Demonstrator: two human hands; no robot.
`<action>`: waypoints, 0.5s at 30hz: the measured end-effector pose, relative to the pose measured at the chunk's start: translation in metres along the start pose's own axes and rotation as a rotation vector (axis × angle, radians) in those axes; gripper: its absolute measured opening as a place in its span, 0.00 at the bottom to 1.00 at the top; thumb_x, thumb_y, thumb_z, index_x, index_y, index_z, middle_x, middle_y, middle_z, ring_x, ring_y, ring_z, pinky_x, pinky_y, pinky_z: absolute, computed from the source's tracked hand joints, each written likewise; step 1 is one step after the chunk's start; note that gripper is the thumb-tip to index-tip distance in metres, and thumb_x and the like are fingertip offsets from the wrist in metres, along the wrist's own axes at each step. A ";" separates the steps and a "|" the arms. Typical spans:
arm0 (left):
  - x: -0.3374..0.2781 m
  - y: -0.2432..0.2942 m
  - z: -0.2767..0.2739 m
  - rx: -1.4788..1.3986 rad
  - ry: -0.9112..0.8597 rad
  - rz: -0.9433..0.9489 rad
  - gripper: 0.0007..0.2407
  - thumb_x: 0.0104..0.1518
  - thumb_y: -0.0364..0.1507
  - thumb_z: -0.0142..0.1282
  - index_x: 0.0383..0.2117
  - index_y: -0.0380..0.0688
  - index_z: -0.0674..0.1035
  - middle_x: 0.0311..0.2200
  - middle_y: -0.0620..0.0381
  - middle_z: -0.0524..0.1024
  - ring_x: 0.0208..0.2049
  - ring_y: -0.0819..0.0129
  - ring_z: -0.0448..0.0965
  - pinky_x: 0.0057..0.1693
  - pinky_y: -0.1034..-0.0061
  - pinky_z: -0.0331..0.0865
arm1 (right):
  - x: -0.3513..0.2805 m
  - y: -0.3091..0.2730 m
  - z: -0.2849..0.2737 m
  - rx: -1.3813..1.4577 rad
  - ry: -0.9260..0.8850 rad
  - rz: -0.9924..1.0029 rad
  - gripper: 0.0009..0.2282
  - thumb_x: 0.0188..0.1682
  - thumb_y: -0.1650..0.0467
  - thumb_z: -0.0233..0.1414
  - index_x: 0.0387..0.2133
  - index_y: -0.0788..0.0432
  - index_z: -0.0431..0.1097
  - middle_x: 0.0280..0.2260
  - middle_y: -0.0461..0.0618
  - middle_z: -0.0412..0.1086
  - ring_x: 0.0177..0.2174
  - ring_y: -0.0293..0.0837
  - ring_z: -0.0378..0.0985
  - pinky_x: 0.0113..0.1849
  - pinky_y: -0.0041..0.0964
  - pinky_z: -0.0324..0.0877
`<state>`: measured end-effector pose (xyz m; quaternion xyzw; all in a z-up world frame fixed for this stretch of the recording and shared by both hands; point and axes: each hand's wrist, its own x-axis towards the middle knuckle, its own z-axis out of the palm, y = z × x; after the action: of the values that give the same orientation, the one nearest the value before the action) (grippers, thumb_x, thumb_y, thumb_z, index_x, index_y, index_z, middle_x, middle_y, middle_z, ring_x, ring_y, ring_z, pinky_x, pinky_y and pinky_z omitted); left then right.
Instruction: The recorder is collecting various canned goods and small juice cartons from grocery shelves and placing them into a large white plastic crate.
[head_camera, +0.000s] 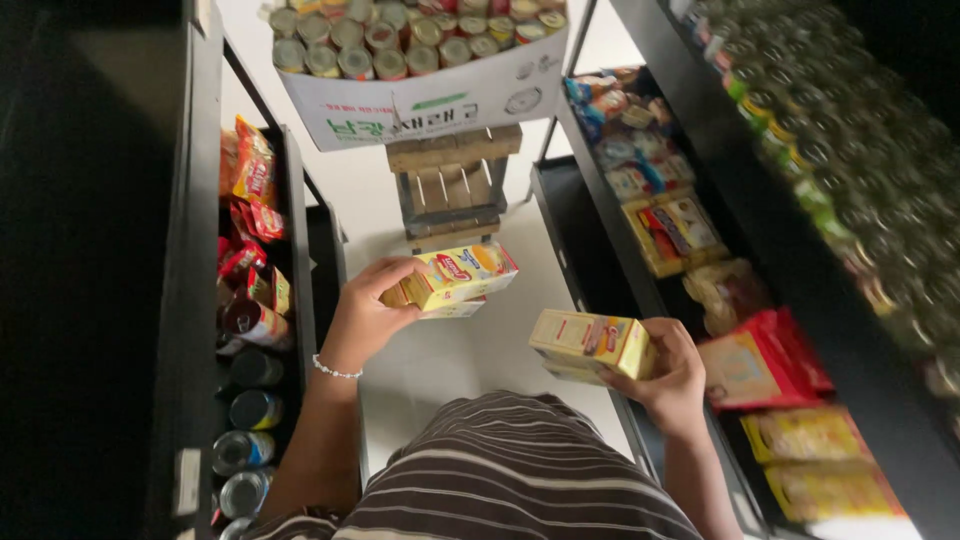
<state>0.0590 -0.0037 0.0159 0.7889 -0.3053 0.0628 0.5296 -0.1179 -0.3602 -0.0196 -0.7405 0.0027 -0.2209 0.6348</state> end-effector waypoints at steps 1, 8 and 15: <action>0.011 -0.009 -0.003 0.011 0.010 -0.007 0.24 0.39 0.16 0.68 0.47 0.42 0.81 0.47 0.51 0.80 0.48 0.62 0.82 0.53 0.73 0.77 | 0.017 0.008 0.001 0.009 -0.013 -0.001 0.27 0.31 0.80 0.69 0.45 0.68 0.66 0.44 0.50 0.68 0.45 0.40 0.76 0.48 0.37 0.75; 0.080 -0.079 -0.010 0.039 0.135 -0.093 0.23 0.38 0.18 0.69 0.46 0.40 0.80 0.46 0.52 0.81 0.46 0.63 0.82 0.53 0.74 0.75 | 0.165 0.069 0.004 0.144 -0.182 0.170 0.25 0.30 0.81 0.67 0.44 0.66 0.68 0.41 0.53 0.76 0.42 0.42 0.80 0.47 0.39 0.76; 0.157 -0.090 -0.026 0.245 0.223 -0.335 0.22 0.37 0.20 0.69 0.45 0.43 0.83 0.46 0.52 0.80 0.46 0.63 0.82 0.53 0.73 0.74 | 0.393 0.140 0.008 0.387 -0.428 -0.053 0.27 0.32 0.78 0.72 0.45 0.63 0.68 0.41 0.51 0.76 0.40 0.40 0.80 0.45 0.37 0.77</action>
<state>0.2409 -0.0237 0.0213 0.8752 -0.0997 0.0974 0.4633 0.2779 -0.4921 -0.0250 -0.6351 -0.1928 -0.0722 0.7445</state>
